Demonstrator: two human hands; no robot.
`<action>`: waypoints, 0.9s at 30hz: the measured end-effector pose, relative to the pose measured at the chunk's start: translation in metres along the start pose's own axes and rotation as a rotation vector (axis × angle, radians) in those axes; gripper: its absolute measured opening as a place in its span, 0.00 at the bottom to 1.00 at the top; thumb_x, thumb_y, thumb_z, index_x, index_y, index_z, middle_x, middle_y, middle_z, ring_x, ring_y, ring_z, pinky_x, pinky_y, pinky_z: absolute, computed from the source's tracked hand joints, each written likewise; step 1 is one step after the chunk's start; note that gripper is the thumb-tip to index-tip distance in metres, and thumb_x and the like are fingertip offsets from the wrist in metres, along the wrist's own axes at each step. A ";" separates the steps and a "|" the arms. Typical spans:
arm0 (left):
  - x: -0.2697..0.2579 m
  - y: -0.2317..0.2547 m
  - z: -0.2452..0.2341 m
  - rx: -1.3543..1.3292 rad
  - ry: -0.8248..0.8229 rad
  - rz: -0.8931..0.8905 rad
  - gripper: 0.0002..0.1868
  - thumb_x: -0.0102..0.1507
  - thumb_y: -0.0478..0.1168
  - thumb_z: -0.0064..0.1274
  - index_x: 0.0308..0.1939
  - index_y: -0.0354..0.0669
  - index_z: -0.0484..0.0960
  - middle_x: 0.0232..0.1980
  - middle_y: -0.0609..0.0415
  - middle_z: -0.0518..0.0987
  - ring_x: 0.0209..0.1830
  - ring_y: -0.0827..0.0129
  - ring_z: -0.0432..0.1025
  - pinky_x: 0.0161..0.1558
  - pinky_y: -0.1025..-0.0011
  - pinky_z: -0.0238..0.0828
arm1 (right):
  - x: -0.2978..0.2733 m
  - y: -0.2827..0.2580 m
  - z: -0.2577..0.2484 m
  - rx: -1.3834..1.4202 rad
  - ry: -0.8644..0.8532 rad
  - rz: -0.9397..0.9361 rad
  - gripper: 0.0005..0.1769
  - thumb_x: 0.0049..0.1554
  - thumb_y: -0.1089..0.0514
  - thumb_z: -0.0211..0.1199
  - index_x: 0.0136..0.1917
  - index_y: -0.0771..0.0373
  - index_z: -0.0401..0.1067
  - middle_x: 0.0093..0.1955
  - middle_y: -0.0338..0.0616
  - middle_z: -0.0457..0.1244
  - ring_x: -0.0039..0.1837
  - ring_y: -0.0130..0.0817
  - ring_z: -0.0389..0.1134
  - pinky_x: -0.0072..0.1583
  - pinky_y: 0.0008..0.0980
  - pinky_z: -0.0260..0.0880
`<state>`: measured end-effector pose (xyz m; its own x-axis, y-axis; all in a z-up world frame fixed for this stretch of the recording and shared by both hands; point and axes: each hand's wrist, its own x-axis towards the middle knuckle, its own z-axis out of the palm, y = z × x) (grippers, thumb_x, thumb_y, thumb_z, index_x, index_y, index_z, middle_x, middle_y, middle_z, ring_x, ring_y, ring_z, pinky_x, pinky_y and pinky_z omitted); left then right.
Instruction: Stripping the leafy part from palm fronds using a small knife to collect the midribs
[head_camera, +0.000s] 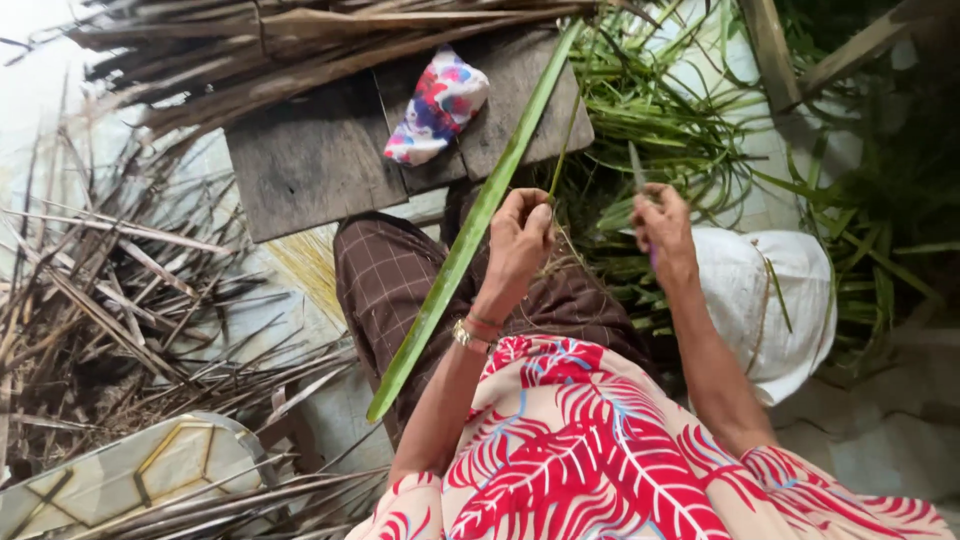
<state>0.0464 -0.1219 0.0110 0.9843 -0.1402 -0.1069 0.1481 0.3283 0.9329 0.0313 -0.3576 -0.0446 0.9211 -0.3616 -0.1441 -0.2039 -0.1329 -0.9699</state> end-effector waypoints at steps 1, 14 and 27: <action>0.001 -0.011 0.001 -0.034 0.008 -0.045 0.05 0.68 0.30 0.47 0.47 0.35 0.76 0.30 0.56 0.72 0.24 0.77 0.71 0.26 0.78 0.68 | -0.018 -0.024 0.008 0.037 -0.086 0.011 0.16 0.66 0.58 0.56 0.63 0.70 0.64 0.34 0.48 0.61 0.25 0.23 0.58 0.25 0.22 0.56; -0.016 -0.039 -0.004 -0.152 -0.021 -0.270 0.05 0.67 0.32 0.51 0.44 0.32 0.78 0.31 0.52 0.71 0.19 0.69 0.76 0.13 0.80 0.67 | -0.057 -0.039 0.043 0.553 -0.395 0.075 0.22 0.58 0.68 0.61 0.66 0.68 0.70 0.31 0.46 0.61 0.20 0.27 0.58 0.21 0.21 0.54; -0.018 -0.035 0.010 0.085 0.066 -0.216 0.05 0.66 0.36 0.53 0.38 0.39 0.83 0.31 0.52 0.74 0.28 0.71 0.70 0.22 0.73 0.71 | -0.067 -0.014 0.051 0.589 -0.344 0.043 0.20 0.59 0.69 0.63 0.65 0.71 0.71 0.33 0.47 0.62 0.19 0.33 0.57 0.20 0.25 0.54</action>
<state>0.0230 -0.1400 -0.0159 0.9352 -0.1364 -0.3267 0.3500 0.2170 0.9113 -0.0104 -0.2847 -0.0318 0.9890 -0.0285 -0.1448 -0.1182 0.4344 -0.8929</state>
